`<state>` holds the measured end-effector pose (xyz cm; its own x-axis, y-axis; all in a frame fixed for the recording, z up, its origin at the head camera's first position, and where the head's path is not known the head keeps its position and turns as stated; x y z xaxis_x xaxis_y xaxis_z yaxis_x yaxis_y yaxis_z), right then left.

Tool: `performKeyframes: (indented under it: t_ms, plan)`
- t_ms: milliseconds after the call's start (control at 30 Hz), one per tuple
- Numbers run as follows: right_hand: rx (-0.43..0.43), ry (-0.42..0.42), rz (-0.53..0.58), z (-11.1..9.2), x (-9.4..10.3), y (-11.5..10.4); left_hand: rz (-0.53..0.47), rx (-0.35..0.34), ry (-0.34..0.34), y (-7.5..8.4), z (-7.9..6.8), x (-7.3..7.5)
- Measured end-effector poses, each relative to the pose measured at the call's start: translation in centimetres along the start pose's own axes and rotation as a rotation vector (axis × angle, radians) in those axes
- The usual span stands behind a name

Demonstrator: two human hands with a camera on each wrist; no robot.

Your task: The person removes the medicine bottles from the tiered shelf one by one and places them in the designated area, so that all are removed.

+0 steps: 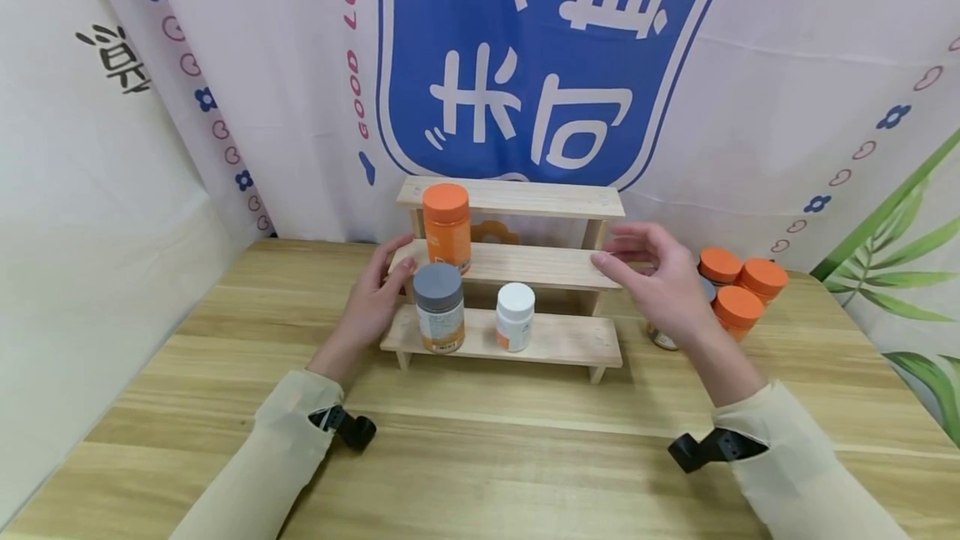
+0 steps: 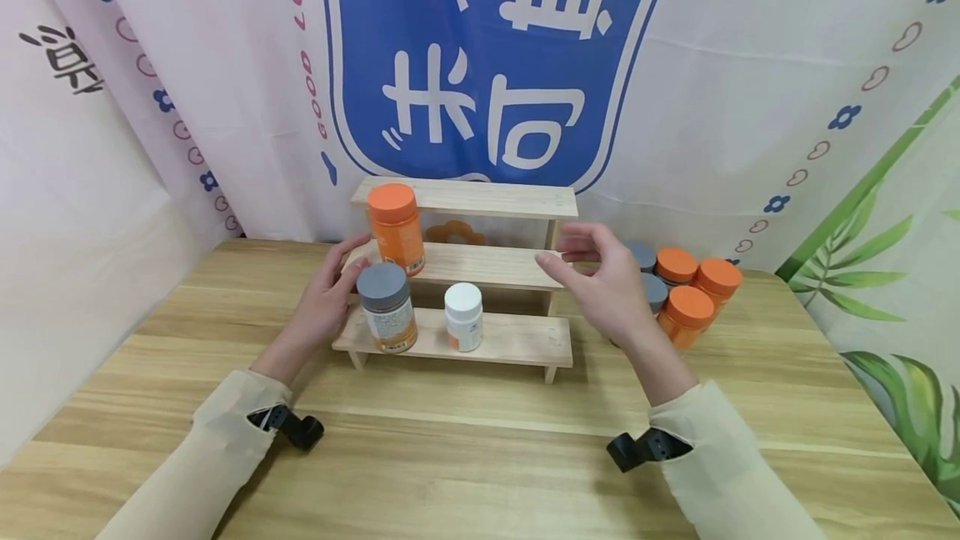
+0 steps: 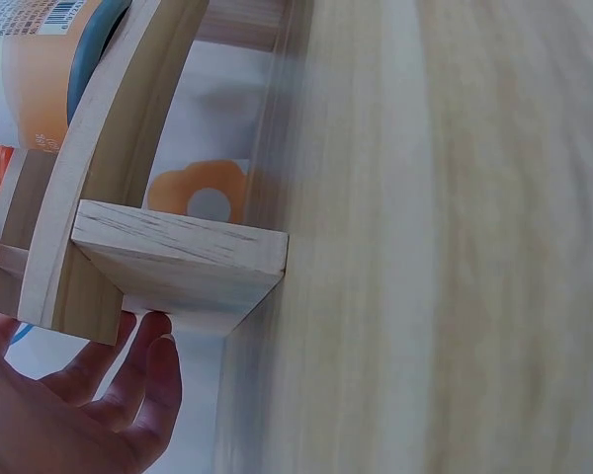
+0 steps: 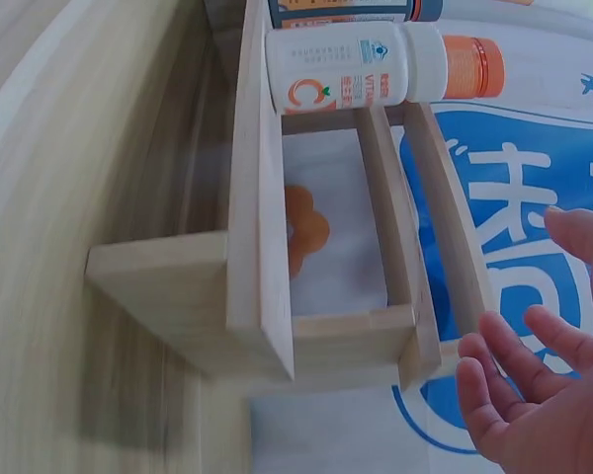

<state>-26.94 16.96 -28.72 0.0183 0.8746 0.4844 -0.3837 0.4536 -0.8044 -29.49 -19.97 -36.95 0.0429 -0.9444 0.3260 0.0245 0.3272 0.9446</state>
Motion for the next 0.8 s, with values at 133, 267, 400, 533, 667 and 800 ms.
performKeyframes:
  t_ms: [133,267,400,533,667,800]
  plan:
    - [-0.007,-0.007,0.026,0.3,-0.8,-0.6,0.000,0.007,-0.001,0.0,0.0,0.0]
    - [-0.012,-0.018,0.059,0.6,-1.7,-1.3,-0.002,0.012,-0.003,-0.1,-0.1,0.0]
    - [-0.016,-0.026,0.076,1.1,-2.7,-1.6,-0.008,0.016,-0.008,0.0,-0.2,0.1]
    - [-0.025,-0.036,0.075,1.7,-3.6,-1.5,-0.008,0.021,-0.007,0.0,-0.3,0.1]
    - [-0.027,-0.075,0.081,2.3,-4.7,-1.9,-0.002,0.024,-0.005,0.1,-0.3,0.1]
    - [-0.020,-0.127,0.086,3.0,-6.3,-2.9,0.003,0.026,-0.003,0.2,-0.3,0.0]
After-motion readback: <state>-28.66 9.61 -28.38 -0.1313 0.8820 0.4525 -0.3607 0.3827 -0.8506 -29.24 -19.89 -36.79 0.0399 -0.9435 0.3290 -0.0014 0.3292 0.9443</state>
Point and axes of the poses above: each hand's wrist, its own z-axis towards the middle knuckle, its own x-axis out of the back of the hand, y = z × x, the point moved 7 cm from there along z, towards the middle knuckle, and after that the axes turned 7 degrees about x, right-handed, at the moved point
